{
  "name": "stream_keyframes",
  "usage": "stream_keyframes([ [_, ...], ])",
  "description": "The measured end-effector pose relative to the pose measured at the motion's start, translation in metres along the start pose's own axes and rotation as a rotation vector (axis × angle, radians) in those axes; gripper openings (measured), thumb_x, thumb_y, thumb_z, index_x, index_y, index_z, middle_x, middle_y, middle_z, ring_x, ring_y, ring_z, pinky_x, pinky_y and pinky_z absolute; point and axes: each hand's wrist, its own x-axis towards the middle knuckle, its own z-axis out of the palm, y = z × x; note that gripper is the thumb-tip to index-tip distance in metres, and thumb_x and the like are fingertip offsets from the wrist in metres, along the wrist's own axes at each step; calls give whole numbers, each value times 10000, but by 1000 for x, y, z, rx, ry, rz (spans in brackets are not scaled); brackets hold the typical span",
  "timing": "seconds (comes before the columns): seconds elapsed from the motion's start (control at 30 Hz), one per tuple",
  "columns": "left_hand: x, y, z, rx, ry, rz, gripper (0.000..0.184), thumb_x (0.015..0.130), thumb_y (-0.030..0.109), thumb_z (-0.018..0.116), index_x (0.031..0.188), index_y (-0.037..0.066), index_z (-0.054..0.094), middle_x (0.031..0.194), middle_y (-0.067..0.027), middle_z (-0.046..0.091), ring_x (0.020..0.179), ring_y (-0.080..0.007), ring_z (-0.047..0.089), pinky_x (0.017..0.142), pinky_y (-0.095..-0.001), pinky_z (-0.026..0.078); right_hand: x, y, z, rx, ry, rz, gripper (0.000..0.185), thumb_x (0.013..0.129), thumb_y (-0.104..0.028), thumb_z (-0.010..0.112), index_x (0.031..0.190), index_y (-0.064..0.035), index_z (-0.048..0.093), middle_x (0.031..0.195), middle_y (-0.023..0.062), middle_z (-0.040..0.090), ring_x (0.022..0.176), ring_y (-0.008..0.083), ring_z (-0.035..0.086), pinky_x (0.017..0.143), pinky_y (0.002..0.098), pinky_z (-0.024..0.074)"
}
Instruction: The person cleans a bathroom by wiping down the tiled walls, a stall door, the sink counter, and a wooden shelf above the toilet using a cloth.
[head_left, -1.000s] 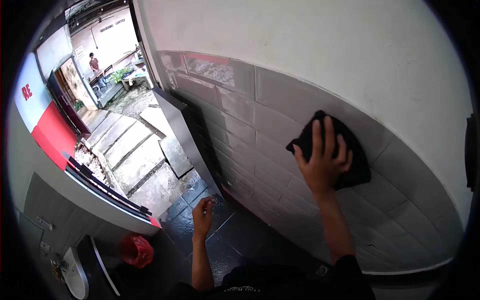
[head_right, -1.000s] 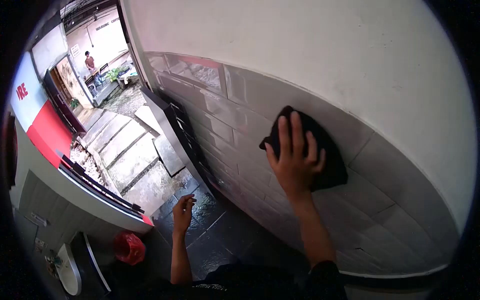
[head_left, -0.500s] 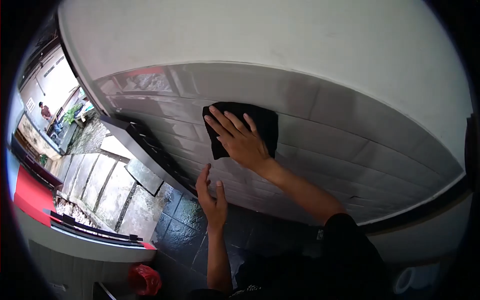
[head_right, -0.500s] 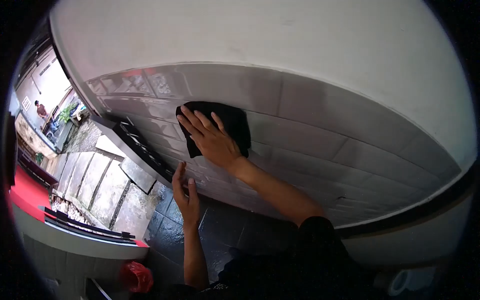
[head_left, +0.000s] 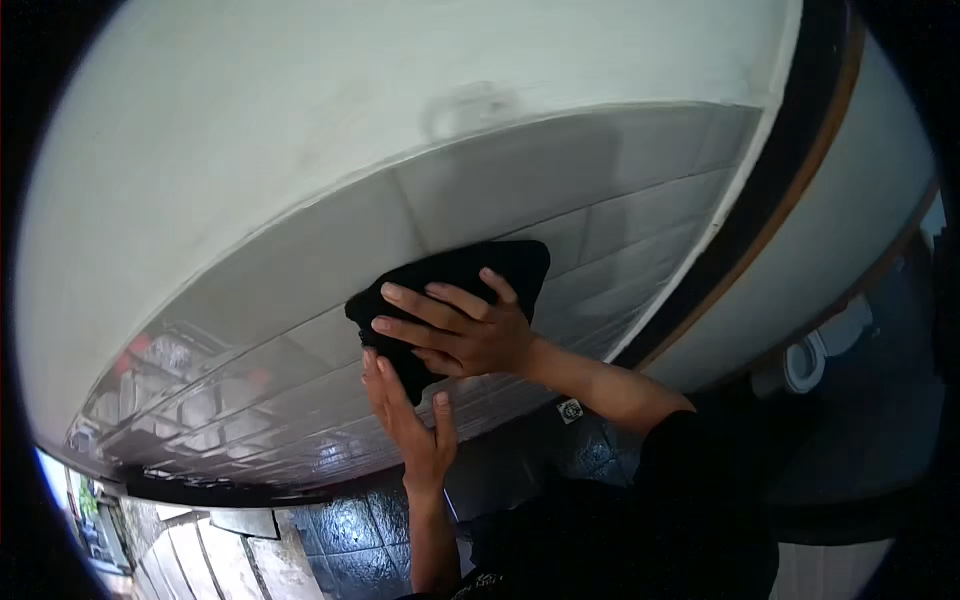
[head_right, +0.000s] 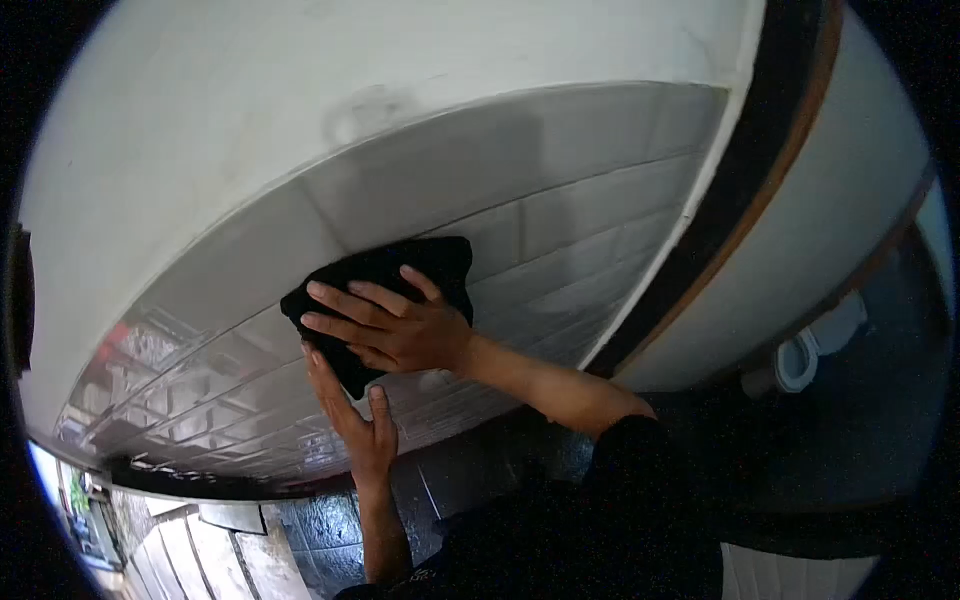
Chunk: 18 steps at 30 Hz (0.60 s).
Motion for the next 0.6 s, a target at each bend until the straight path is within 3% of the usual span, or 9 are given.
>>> stream_keyframes([
  [0.03,1,11,13,1,-25,9,679,976,338,452,1485,-7,166,1529,-245,192,1425,-392,179,1143,-491,154,-9,23,-10,-1,-7,11,405,965,-467,372,1349,-407,485,1407,-138,467,1237,98,382,1151,424,102],
  [0.07,3,23,23,-14,-7,-25,619,968,282,477,1470,11,234,1521,-237,226,1414,-385,214,1138,-493,175,-19,46,-19,-11,-51,12,500,929,-497,412,1418,-397,388,1472,-114,388,1234,134,388,1159,456,52],
  [0.2,2,36,41,79,61,-62,493,952,207,514,1378,-6,387,1475,-234,325,1363,-382,308,1112,-498,237,-43,133,-51,-102,23,152,483,955,-504,344,1406,-351,423,1454,-62,418,1224,156,396,1138,462,97],
  [0.3,-13,14,41,210,159,-60,435,944,160,522,1318,-36,417,1414,-259,374,1334,-393,330,1088,-513,252,-62,188,-70,-91,171,462,507,971,-515,307,1409,-287,419,1465,50,398,1253,262,379,1114,490,131],
  [0.4,-1,3,34,328,324,-12,415,952,181,526,1291,-39,433,1369,-244,409,1311,-374,360,1072,-507,286,-85,204,-76,-46,232,784,521,978,-500,314,1448,-277,339,1524,90,266,1319,322,296,1102,528,152],
  [0.47,11,-14,26,441,429,10,445,963,250,533,1295,-32,441,1363,-217,426,1299,-355,383,1067,-500,302,-111,191,-70,81,266,1026,548,976,-517,322,1469,-280,284,1546,89,176,1366,316,212,1100,539,164],
  [0.6,53,-41,-2,523,627,140,448,985,310,505,1298,-7,459,1346,-193,457,1269,-347,428,1039,-487,357,-219,163,-33,103,274,1436,587,978,-469,304,1481,-177,228,1555,111,150,1395,317,179,1114,505,168],
])
